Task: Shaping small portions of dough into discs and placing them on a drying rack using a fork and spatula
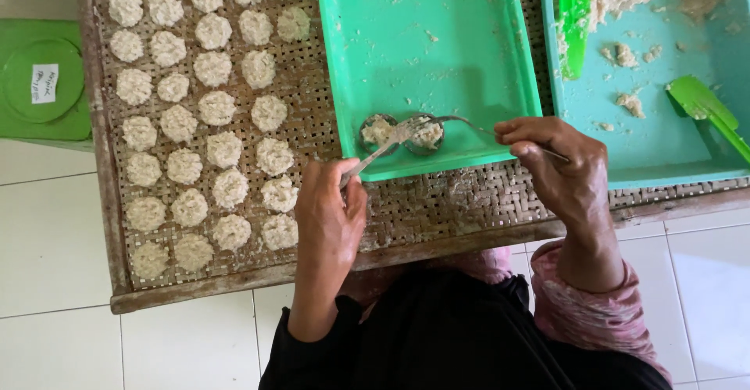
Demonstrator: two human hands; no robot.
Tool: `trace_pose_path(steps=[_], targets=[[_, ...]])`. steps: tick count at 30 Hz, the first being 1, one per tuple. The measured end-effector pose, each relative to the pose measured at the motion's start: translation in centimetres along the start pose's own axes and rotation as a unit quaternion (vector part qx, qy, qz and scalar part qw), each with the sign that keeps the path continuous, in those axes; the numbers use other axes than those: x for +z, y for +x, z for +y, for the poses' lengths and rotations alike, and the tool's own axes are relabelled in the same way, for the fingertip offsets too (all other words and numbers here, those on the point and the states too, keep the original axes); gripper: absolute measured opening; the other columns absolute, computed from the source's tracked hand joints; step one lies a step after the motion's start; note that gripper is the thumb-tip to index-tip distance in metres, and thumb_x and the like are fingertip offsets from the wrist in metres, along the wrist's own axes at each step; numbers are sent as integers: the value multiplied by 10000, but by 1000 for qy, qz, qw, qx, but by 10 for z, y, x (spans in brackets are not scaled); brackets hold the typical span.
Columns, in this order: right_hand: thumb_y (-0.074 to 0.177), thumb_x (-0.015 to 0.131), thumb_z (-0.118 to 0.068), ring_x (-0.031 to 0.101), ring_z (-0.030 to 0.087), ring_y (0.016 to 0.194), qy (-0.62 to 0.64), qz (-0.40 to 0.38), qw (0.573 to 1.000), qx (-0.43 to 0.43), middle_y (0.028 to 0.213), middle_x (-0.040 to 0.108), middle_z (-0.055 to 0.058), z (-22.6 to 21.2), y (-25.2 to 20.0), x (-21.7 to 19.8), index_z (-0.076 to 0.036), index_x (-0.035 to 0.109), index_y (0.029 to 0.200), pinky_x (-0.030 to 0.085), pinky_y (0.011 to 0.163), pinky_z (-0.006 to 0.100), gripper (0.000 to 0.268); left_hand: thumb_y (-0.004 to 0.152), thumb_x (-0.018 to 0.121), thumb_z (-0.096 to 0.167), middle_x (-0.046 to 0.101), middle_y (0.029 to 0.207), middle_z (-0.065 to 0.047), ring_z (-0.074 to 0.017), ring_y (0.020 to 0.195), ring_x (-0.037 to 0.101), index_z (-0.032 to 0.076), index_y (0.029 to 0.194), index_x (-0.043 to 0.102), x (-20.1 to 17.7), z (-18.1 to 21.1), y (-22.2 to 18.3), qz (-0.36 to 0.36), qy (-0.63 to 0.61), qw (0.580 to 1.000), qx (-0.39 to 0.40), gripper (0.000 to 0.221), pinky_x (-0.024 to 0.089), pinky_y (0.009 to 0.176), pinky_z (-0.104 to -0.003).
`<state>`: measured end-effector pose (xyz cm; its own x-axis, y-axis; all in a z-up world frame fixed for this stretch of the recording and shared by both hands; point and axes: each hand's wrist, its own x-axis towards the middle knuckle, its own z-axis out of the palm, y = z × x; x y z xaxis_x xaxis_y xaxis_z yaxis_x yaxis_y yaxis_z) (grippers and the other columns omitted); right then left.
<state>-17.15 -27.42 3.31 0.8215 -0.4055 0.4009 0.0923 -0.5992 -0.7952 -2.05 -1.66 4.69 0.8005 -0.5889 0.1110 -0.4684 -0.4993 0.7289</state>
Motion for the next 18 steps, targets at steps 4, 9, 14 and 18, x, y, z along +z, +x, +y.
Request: trace_pose_path(steps=[4, 9, 14, 18], targets=[[1066, 616, -136, 730, 466, 999, 48, 19, 999, -3, 1028, 713, 311, 17, -8, -2, 44, 675, 997, 598, 875, 524, 202, 934, 611, -77, 577, 915, -195, -266, 739, 648, -54, 1152, 647, 11, -24, 2, 14, -42, 999, -4, 222, 581, 560, -316], [1131, 538, -150, 730, 338, 971, 91, 50, 992, 65, 1114, 706, 267, 31, -19, -20, 14, 611, 1043, 607, 854, 389, 200, 921, 618, -84, 555, 910, -164, -205, 700, 588, -47, 1186, 655, -6, -23, 4, 26, -48, 998, -35, 270, 515, 561, -295], [1102, 580, -2, 735, 415, 879, 24, 39, 997, 58, 1039, 713, 314, 36, -5, 8, 93, 661, 1016, 614, 786, 468, 152, 900, 643, -104, 574, 925, -207, -261, 707, 637, -56, 1145, 651, 10, -20, 1, 27, -52, 998, -11, 250, 572, 551, -334], [1052, 661, -33, 742, 425, 876, -26, 10, 999, 25, 972, 723, 262, 15, 7, 22, 50, 683, 986, 626, 743, 472, 108, 905, 638, -96, 560, 911, -185, -270, 724, 632, -35, 1160, 643, 21, -25, 3, 5, -31, 999, 5, 263, 556, 564, -321]])
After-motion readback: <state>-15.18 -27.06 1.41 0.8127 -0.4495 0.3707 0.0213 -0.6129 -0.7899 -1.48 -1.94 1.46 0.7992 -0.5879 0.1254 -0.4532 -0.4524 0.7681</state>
